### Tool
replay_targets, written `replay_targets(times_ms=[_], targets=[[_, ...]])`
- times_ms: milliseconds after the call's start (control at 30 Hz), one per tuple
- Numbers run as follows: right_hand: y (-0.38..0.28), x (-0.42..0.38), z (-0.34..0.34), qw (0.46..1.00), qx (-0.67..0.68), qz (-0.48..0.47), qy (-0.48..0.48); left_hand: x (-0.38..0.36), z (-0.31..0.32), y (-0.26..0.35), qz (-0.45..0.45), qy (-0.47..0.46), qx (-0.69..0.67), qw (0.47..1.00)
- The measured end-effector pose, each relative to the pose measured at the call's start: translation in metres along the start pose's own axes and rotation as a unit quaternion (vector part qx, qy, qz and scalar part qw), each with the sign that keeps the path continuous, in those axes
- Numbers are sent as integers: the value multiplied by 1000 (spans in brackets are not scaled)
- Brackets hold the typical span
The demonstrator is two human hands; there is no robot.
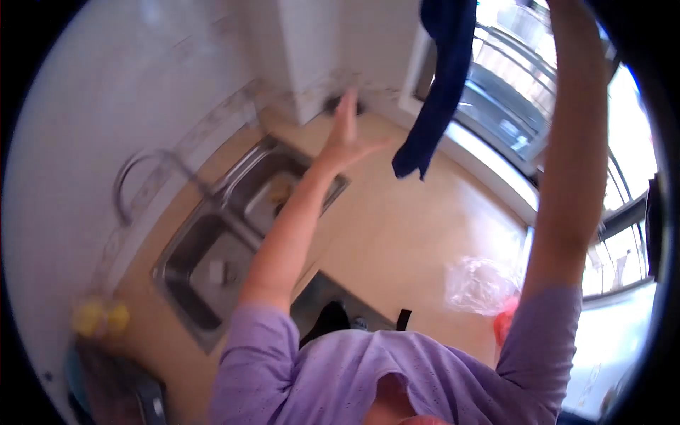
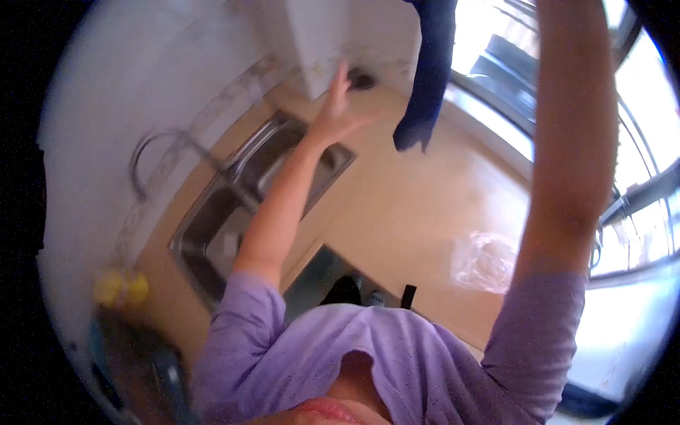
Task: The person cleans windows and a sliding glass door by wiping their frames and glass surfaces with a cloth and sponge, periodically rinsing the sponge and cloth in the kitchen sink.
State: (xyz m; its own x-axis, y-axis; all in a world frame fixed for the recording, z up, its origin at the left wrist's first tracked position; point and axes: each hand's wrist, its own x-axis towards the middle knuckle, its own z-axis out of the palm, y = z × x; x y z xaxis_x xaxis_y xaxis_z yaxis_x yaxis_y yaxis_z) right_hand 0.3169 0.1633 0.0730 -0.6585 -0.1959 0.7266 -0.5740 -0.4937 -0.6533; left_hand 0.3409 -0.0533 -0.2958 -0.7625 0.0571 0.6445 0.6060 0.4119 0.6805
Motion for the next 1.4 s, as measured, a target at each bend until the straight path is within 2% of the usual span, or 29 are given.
replay_targets(times_ms=[67, 133, 200, 233, 267, 367, 433, 467, 533, 567, 600, 667, 700, 733, 767, 800, 833, 900, 933, 1000, 1067, 1100, 1200, 1233, 1267, 1300, 1333, 1367, 1400], targets=[[4, -28, 23, 1000, 1, -1, -28, -19, -21, 43, 20, 38, -26, 999], [19, -55, 51, 998, 0, 7, -62, -48, -43, 45, -53, -22, 11, 998], [41, -81, 82, 996, -8, 18, -84, -96, -67, 48, -228, 11, -14, 973], [54, -94, 100, 995, -12, 29, -92, -123, -89, 58, -209, 45, -34, 976], [66, -105, 115, 994, -15, 43, -100, -148, -106, 57, -250, 94, -8, 964], [83, -159, 163, 992, -26, 79, -92, -232, -179, 84, -357, 217, -153, 896], [106, -206, 214, 986, -57, 138, -76, -279, -216, 76, -366, 312, -107, 870], [145, -210, 211, 949, -3, 208, -237, -296, -237, 70, -358, 312, -82, 876], [178, -257, 263, 938, 44, 242, -246, -325, -263, 63, -330, 363, -124, 862], [189, -281, 288, 950, -8, 192, -244, -338, -277, 67, -344, 337, -102, 870], [202, -298, 304, 942, -6, 207, -265, -352, -285, 66, -367, 295, -57, 880], [249, -332, 320, 917, -112, 245, -295, -394, -298, 56, -408, 206, 33, 889], [281, -350, 324, 909, -142, 189, -342, -420, -299, 39, -423, 160, -90, 887], [309, -372, 323, 882, -234, 144, -383, -439, -301, 46, -445, 87, 47, 890], [337, -392, 320, 841, -309, 13, -443, -461, -301, 45, -433, 66, 126, 890], [354, -417, 316, 753, -456, 26, -473, -481, -303, 43, -416, 45, 203, 885], [344, -434, 331, 653, -572, 63, -492, -493, -314, 49, -446, 55, 115, 886], [374, -466, 330, 648, -517, 161, -536, -512, -337, 60, -495, 79, -63, 863], [392, -483, 323, 679, -453, 162, -554, -521, -345, 63, -493, 102, -86, 860], [397, -503, 335, 599, -442, 253, -618, -537, -356, 72, -487, 146, -130, 851], [412, -523, 337, 603, -426, 219, -638, -542, -364, 85, -476, 186, -137, 848], [430, -526, 340, 577, -412, 214, -672, -542, -368, 91, -480, 202, -148, 841], [466, -534, 358, 679, -372, 159, -613, -561, -362, 89, -476, 270, -208, 811], [481, -532, 370, 644, -386, 186, -634, -552, -363, 97, -514, 320, -264, 750], [493, -533, 381, 643, -414, 165, -623, -543, -363, 104, -543, 378, -315, 681], [507, -539, 394, 645, -440, 145, -607, -521, -370, 123, -595, 448, -387, 544], [519, -549, 408, 648, -464, 129, -590, -532, -359, 130, -580, 378, -263, 672], [532, -562, 424, 637, -493, 181, -564, -545, -347, 137, -547, 291, -131, 774], [543, -576, 437, 631, -498, 180, -566, -548, -340, 139, -553, 309, -125, 764]])
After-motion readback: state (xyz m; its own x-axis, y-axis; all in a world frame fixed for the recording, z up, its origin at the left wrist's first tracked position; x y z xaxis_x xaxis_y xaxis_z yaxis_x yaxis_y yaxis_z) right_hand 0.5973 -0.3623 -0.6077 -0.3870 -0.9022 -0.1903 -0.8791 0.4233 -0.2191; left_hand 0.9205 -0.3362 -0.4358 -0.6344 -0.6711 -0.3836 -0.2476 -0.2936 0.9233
